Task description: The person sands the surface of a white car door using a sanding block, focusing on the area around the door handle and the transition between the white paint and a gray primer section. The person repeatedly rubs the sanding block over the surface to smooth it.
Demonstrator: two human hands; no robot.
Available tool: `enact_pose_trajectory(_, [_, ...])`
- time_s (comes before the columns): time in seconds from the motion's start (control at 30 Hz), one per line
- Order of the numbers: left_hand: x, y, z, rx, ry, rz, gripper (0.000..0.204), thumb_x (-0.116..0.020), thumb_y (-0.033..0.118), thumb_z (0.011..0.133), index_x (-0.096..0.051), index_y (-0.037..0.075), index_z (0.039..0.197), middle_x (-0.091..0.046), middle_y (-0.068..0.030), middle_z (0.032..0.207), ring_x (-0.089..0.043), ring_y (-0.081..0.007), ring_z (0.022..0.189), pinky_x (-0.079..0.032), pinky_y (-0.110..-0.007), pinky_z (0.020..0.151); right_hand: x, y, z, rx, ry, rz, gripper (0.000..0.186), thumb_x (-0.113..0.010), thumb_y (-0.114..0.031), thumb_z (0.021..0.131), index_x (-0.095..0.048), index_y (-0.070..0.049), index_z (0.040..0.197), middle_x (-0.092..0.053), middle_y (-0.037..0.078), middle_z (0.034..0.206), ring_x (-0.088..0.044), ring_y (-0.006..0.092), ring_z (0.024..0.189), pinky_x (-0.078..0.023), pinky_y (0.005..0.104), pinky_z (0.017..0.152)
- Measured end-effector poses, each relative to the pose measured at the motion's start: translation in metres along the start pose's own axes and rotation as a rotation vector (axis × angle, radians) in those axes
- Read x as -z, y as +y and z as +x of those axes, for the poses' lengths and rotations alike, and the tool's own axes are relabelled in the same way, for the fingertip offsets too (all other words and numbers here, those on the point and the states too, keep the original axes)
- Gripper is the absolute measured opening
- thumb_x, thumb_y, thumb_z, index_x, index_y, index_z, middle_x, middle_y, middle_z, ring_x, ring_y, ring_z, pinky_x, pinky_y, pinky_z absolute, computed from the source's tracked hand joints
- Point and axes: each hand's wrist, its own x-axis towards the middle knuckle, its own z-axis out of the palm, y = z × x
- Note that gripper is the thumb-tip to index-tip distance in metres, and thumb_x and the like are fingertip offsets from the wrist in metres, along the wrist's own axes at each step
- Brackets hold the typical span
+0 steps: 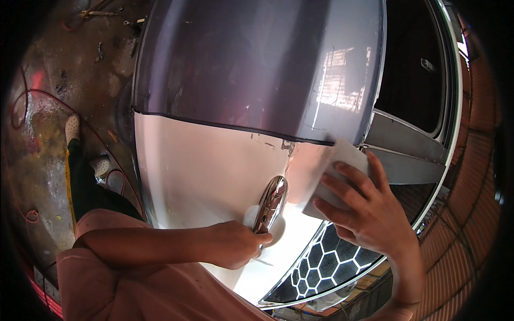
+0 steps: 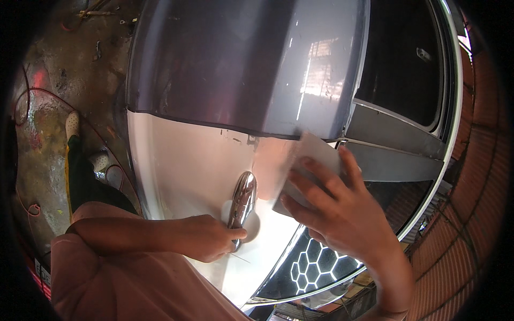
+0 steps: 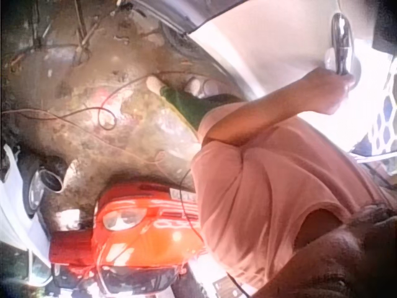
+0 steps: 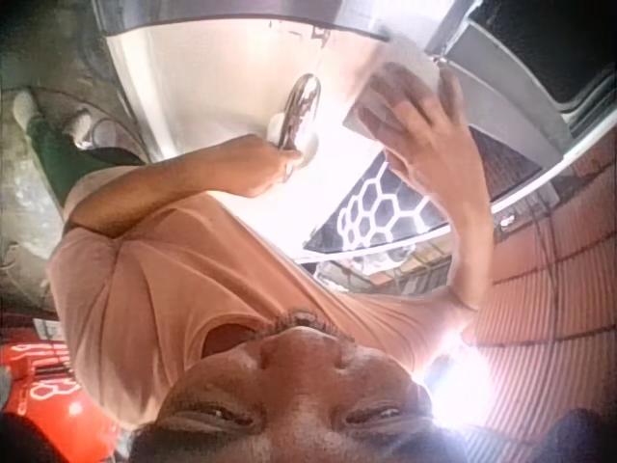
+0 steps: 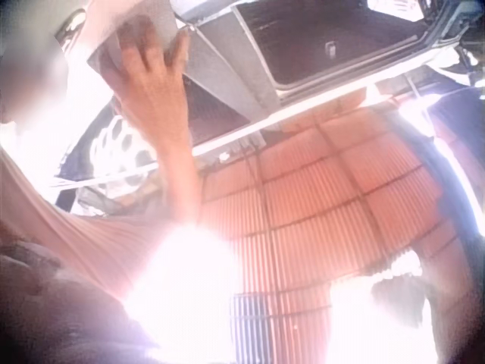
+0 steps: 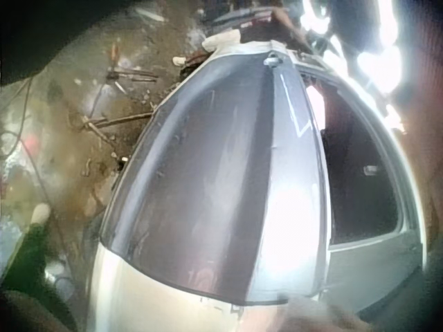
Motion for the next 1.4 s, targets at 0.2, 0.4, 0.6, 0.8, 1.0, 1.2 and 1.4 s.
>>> enact_pose_trajectory(0.2, [0.002, -0.001, -0.001, -0.005, -0.052, 0.021, 0.02, -0.062, 0.014, 0.093, -0.068, -0.002, 0.082, -0.061, -0.0157, 0.122, -0.073, -0.0307, 0.072, -0.06, -0.041, 0.066, 0.011, 0.011, 0.049, 0.128, 0.052, -0.011, 0.058, -0.093, -0.026, 0.057, -0.072, -0.032, 0.111, -0.047, -0.006, 0.141, -0.038, 0.0227, 0.142, -0.031, 0.0651, 0.122])
enact_pose_trajectory(0.4, [0.001, -0.005, -0.002, -0.018, -0.035, 0.002, 0.019, -0.062, 0.014, 0.093, -0.067, -0.003, 0.085, -0.061, -0.0169, 0.123, -0.072, -0.0321, 0.073, -0.06, -0.043, 0.066, 0.017, 0.016, 0.066, 0.163, 0.041, -0.025, 0.059, -0.094, -0.026, 0.055, -0.071, -0.031, 0.11, -0.047, -0.006, 0.14, -0.039, 0.0228, 0.141, -0.031, 0.0655, 0.122])
enact_pose_trajectory(0.6, [0.001, -0.006, -0.001, -0.019, -0.032, -0.033, 0.019, -0.062, 0.014, 0.093, -0.066, -0.004, 0.086, -0.062, -0.0196, 0.123, -0.072, -0.0329, 0.073, -0.06, -0.042, 0.065, 0.007, 0.021, 0.071, 0.168, 0.034, -0.003, 0.062, -0.094, -0.026, 0.053, -0.071, -0.031, 0.11, -0.047, -0.007, 0.138, -0.039, 0.023, 0.141, -0.031, 0.0666, 0.121])
enact_pose_trajectory(0.8, [0.015, 0.001, -0.001, 0.008, -0.073, -0.017, 0.019, -0.063, 0.014, 0.092, -0.065, -0.003, 0.086, -0.065, -0.0194, 0.116, -0.072, -0.0317, 0.071, -0.059, -0.041, 0.063, 0.002, 0.031, 0.053, 0.121, 0.034, -0.029, 0.063, -0.094, -0.026, 0.053, -0.069, -0.032, 0.11, -0.047, -0.008, 0.138, -0.04, 0.023, 0.14, -0.032, 0.0671, 0.121])
enact_pose_trajectory(1.0, [0.015, -0.001, 0.0, -0.006, -0.072, -0.042, 0.017, -0.063, 0.013, 0.091, -0.067, -0.004, 0.089, -0.064, -0.0191, 0.117, -0.072, -0.0293, 0.073, -0.059, -0.041, 0.065, -0.007, 0.048, 0.016, 0.039, 0.003, -0.024, 0.064, -0.095, -0.025, 0.053, -0.069, -0.034, 0.11, -0.046, -0.008, 0.14, -0.04, 0.0231, 0.14, -0.031, 0.0674, 0.122])
enact_pose_trajectory(1.2, [0.012, 0.001, 0.0, 0.018, -0.032, -0.096, 0.017, -0.058, 0.01, 0.092, -0.064, -0.006, 0.093, -0.067, -0.0204, 0.103, -0.072, -0.0304, 0.071, -0.058, -0.042, 0.064, 0.0, 0.052, -0.011, -0.032, -0.049, -0.025, 0.064, -0.094, -0.027, 0.054, -0.069, -0.035, 0.112, -0.046, -0.008, 0.141, -0.039, 0.023, 0.141, -0.029, 0.0691, 0.121])
enact_pose_trajectory(1.4, [0.017, 0.006, 0.001, 0.051, -0.029, -0.078, 0.017, -0.058, 0.011, 0.093, -0.062, -0.004, 0.087, -0.065, -0.0194, 0.103, -0.072, -0.0304, 0.07, -0.058, -0.042, 0.062, 0.0, 0.024, 0.014, 0.059, 0.067, -0.039, 0.052, -0.09, -0.034, 0.064, -0.07, -0.032, 0.112, -0.047, -0.008, 0.141, -0.037, 0.0216, 0.142, -0.029, 0.0689, 0.121])
